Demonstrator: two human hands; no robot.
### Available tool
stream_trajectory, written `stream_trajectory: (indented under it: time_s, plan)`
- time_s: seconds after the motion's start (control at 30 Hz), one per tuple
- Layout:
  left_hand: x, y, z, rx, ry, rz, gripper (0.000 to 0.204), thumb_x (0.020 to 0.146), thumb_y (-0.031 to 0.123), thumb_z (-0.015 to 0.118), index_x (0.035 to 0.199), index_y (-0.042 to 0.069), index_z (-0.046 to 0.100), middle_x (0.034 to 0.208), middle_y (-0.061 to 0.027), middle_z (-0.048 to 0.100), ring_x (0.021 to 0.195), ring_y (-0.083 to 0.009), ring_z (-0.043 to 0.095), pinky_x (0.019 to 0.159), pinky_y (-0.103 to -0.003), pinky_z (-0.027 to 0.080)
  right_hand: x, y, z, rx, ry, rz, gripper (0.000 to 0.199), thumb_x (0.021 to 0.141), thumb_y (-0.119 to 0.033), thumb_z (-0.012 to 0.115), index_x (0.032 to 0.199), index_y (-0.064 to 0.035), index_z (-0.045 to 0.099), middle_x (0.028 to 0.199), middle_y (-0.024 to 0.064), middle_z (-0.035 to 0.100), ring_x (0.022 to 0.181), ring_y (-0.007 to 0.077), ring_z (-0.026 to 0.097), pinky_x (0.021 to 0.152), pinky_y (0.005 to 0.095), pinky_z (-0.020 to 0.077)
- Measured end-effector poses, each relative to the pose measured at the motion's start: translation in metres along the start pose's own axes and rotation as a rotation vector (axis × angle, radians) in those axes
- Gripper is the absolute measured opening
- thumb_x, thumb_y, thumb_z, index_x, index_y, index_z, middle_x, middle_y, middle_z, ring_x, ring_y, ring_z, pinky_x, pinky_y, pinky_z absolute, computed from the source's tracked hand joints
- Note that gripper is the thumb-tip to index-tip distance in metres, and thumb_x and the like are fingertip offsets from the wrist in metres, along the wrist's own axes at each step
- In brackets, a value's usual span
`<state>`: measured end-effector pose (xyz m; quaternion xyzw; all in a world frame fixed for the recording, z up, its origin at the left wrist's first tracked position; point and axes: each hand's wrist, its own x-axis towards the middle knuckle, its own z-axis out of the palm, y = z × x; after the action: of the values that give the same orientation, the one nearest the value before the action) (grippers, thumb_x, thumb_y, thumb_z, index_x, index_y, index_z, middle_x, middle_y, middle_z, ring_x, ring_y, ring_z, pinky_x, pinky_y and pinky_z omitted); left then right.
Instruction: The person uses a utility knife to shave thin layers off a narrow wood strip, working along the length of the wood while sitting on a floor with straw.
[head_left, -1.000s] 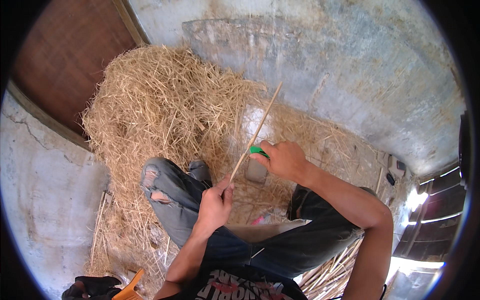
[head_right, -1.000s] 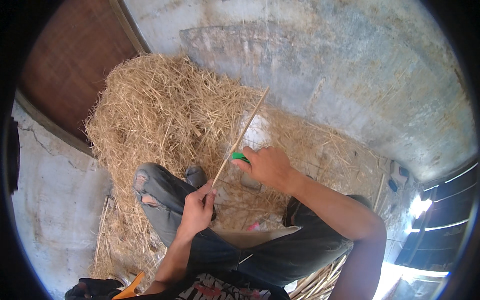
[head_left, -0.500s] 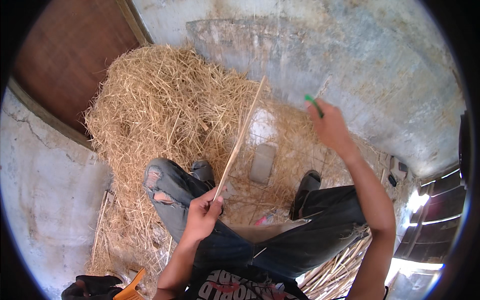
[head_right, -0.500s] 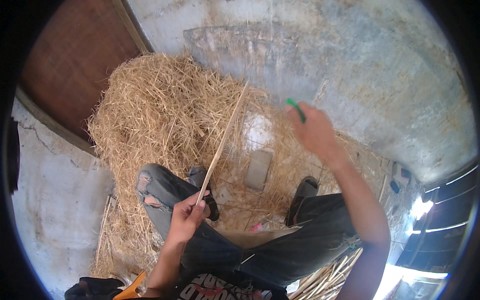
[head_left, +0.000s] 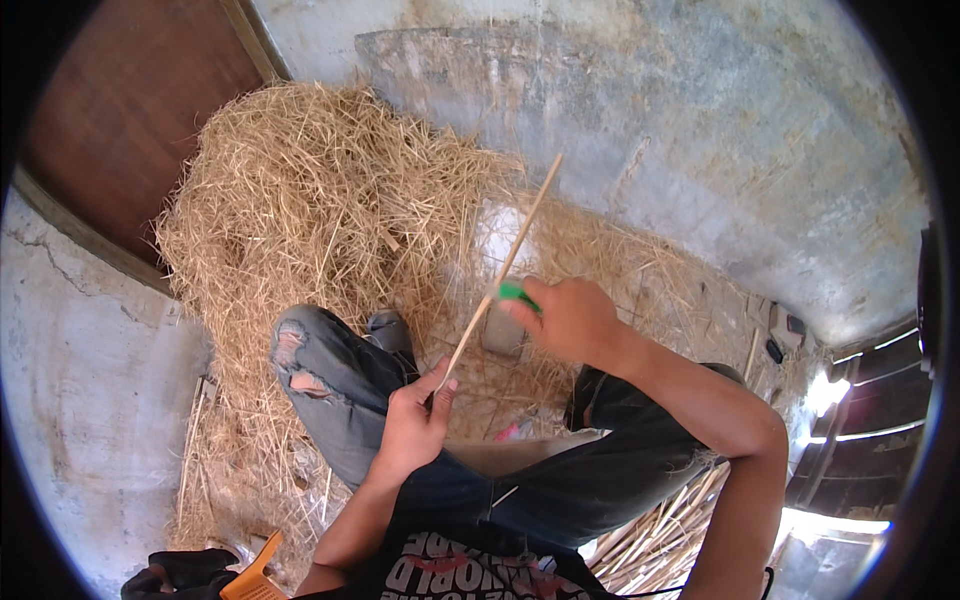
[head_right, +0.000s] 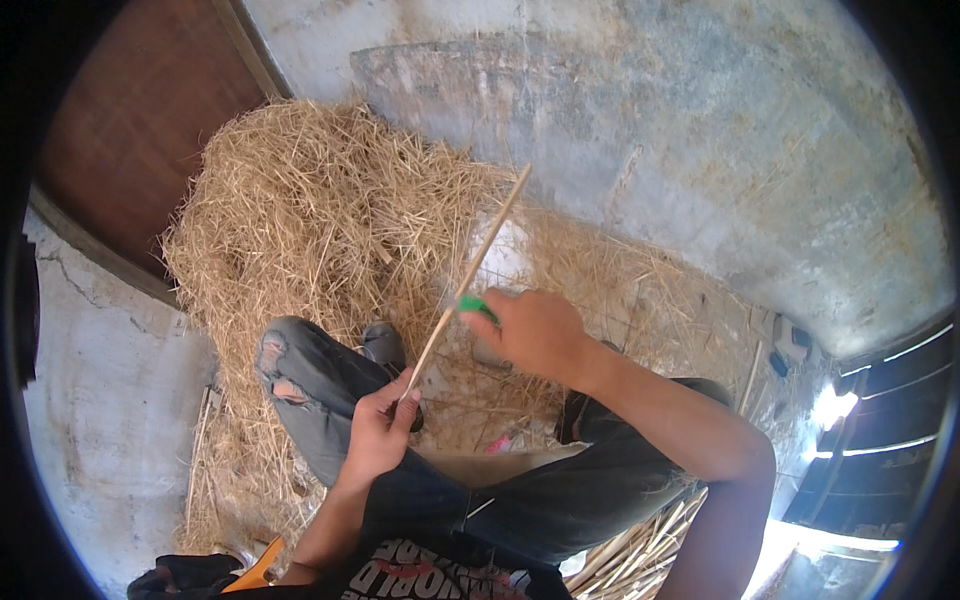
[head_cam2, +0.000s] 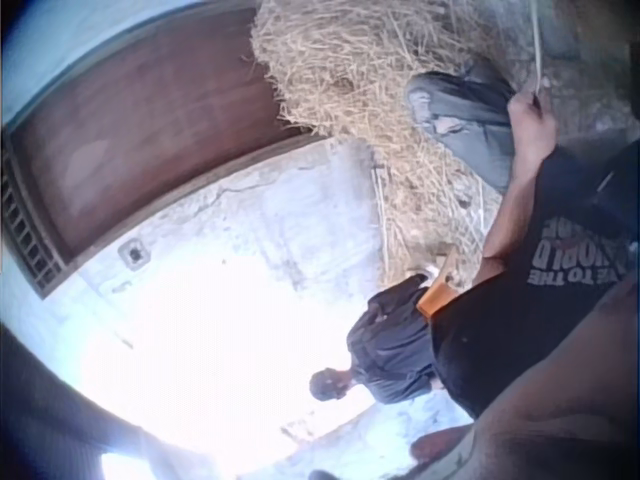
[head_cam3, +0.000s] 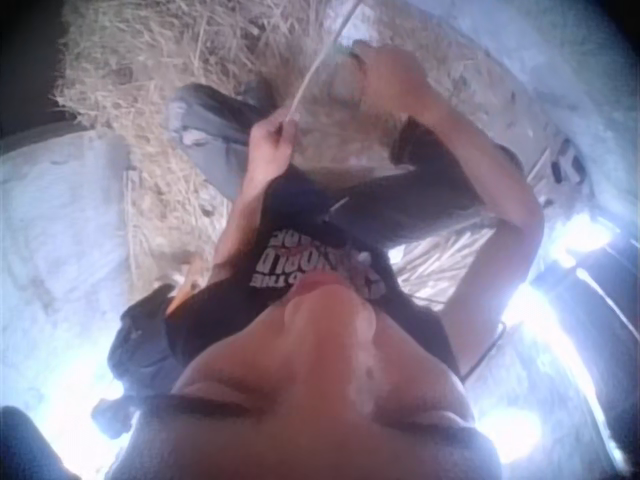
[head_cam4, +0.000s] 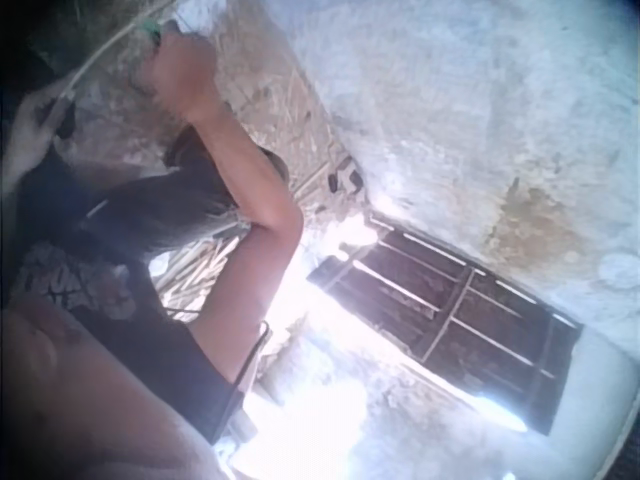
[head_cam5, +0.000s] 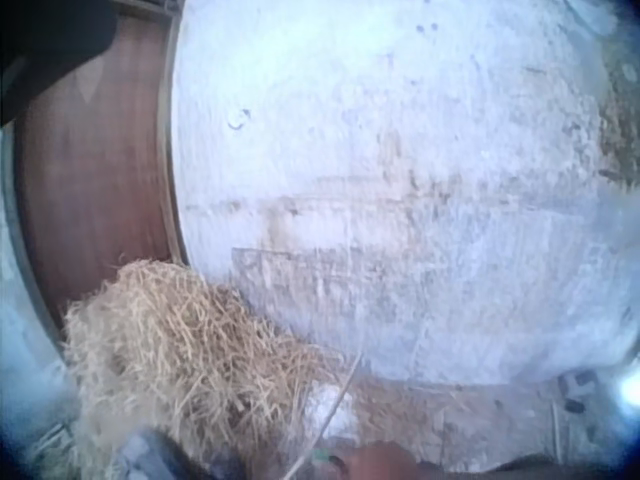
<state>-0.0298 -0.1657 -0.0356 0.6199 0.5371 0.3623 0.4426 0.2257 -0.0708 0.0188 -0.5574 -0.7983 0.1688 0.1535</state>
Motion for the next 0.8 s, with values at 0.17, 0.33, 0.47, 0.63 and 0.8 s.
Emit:
stream_trajectory:
  time_s: [0.17,0.33,0.47,0.63,0.8]
  plan:
    - [-0.058,-0.001,-0.028,-0.079,-0.171,-0.129,0.032,0.102,0.007,0.06,0.132,-0.003,0.063,0.082,0.0034,0.058,0.074,-0.002,0.049,0.066,-0.019,0.043,0.037,0.138,-0.051,0.084,0.334,0.464,0.057,0.108,-0.046,0.039,0.11,0.0009,0.071,0.091,0.0233,0.072,0.086,0.0381,0.07,0.085,0.0497,0.0544]
    - [-0.086,-0.013,-0.057,-0.27,-0.095,-0.28,0.032,0.103,0.008,0.059,0.134,0.001,0.063,0.071,0.007,0.05,0.063,-0.0013,0.043,0.054,-0.02,0.034,0.005,0.215,-0.088,0.054,0.578,0.518,0.06,0.103,-0.054,0.048,0.091,0.0014,0.066,0.067,0.0111,0.06,0.07,0.0227,0.061,0.066,0.0418,0.0452]
    - [-0.083,-0.027,-0.051,-0.374,-0.043,-0.225,0.035,0.103,0.012,0.06,0.137,0.002,0.061,0.068,0.006,0.049,0.056,-0.0026,0.042,0.05,-0.021,0.033,-0.015,0.091,-0.092,0.513,0.478,0.476,0.044,0.102,-0.045,0.057,0.095,-0.002,0.065,0.062,0.0007,0.046,0.064,0.0118,0.048,0.06,0.0334,0.0388]
    - [-0.087,-0.023,-0.029,-0.411,-0.167,-0.166,0.043,0.103,0.015,0.061,0.144,0.003,0.055,0.071,0.0035,0.054,0.058,-0.0022,0.047,0.049,-0.019,0.037,-0.065,-0.003,-0.028,0.551,0.342,0.269,0.026,0.099,-0.026,0.068,0.109,-0.0019,0.067,0.072,-0.0031,0.048,0.068,0.0062,0.043,0.06,0.0267,0.0368]
    - [-0.096,-0.022,-0.013,-0.353,-0.324,-0.076,0.048,0.102,0.015,0.064,0.147,0.003,0.051,0.076,0.0012,0.06,0.059,-0.0034,0.051,0.05,-0.019,0.043,-0.092,-0.044,0.017,0.678,0.373,0.24,0.021,0.097,-0.019,0.071,0.107,-0.0004,0.067,0.074,-0.0033,0.052,0.072,0.0056,0.045,0.064,0.0238,0.0395]
